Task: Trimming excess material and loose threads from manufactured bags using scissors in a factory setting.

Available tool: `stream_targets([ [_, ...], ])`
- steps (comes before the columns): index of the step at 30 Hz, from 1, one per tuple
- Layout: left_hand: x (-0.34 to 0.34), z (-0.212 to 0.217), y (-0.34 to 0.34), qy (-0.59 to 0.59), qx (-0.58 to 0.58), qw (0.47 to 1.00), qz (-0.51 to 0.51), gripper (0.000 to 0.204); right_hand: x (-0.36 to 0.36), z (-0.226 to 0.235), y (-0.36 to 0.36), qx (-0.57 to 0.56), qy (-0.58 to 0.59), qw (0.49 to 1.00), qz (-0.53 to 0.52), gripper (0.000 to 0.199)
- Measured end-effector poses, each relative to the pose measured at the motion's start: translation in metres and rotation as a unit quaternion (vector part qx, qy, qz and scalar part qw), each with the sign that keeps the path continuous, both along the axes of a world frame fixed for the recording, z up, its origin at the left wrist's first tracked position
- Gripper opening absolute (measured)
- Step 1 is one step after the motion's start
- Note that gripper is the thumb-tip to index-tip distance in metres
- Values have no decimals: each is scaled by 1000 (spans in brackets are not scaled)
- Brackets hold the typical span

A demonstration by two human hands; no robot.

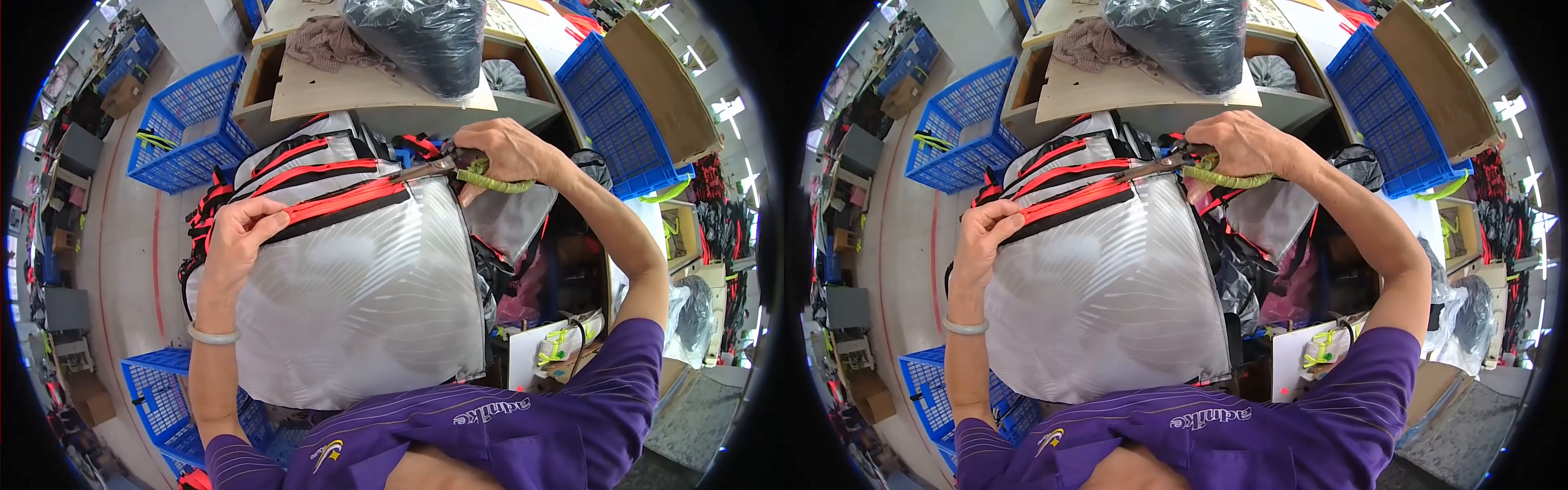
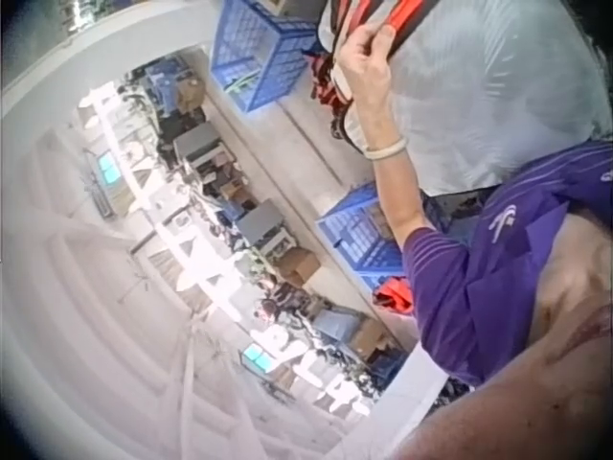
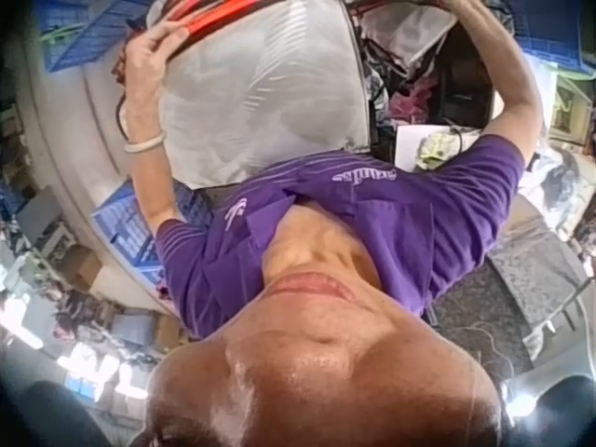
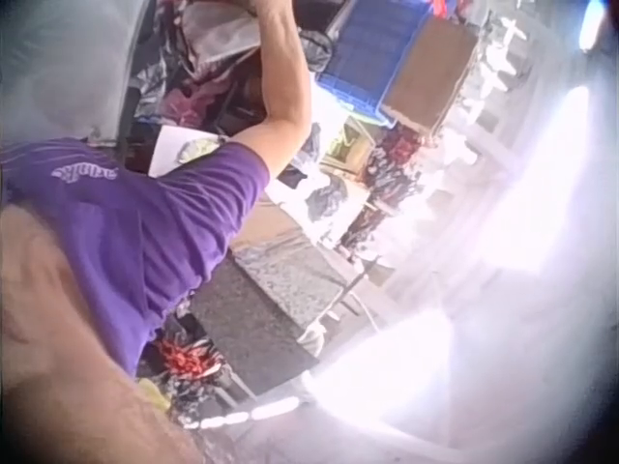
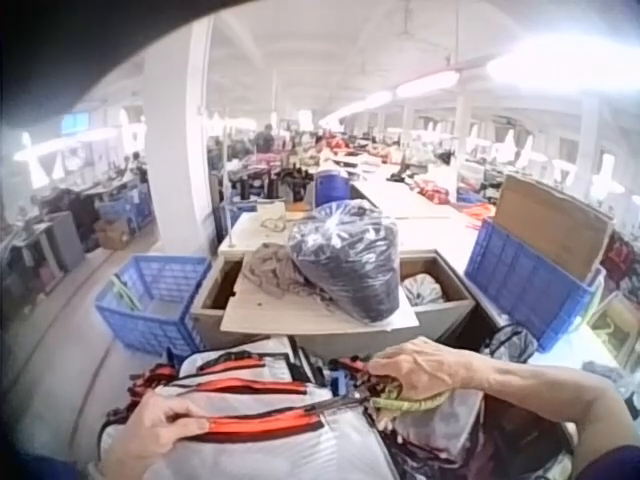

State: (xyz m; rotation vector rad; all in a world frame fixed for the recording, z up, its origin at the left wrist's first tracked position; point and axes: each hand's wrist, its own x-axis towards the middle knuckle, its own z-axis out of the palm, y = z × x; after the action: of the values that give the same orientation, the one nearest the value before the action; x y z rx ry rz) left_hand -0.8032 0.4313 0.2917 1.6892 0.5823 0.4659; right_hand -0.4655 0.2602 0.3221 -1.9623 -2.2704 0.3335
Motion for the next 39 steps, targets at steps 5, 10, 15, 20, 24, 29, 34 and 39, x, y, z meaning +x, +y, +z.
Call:
stream_targets([
  [5, 0, 2, 1, 5, -14, 1000, 2, 10, 2, -3, 1, 10, 18, 1000, 6, 37],
  [10, 0, 1, -2, -8, -21, 1000, 16, 13, 0, -4, 2, 26, 47, 998, 33, 39],
  [15, -1, 0, -1, -12, -35, 999, 20, 16, 1, -12, -3, 23, 90, 995, 32, 49],
  [20, -1, 1, -4, -12, -43, 999, 19, 19, -3, -5, 0, 10, 59, 998, 17, 51],
  [24, -1, 2, -4, -19, -44, 999, 21, 19, 0, -4, 0, 29, 51, 998, 26, 48],
  [29, -6, 1, -1, -16, -49, 999, 15, 19, 3, -10, -5, 60, 94, 993, 25, 45],
  [34, -1, 5, -5, -21, -78, 997, 13, 21, -12, -4, 9, 68, 69, 993, 62, 57],
  [39, -3, 1, -4, -37, -87, 995, 14, 27, -39, 2, 38, 35, 28, 996, 81, 73],
])
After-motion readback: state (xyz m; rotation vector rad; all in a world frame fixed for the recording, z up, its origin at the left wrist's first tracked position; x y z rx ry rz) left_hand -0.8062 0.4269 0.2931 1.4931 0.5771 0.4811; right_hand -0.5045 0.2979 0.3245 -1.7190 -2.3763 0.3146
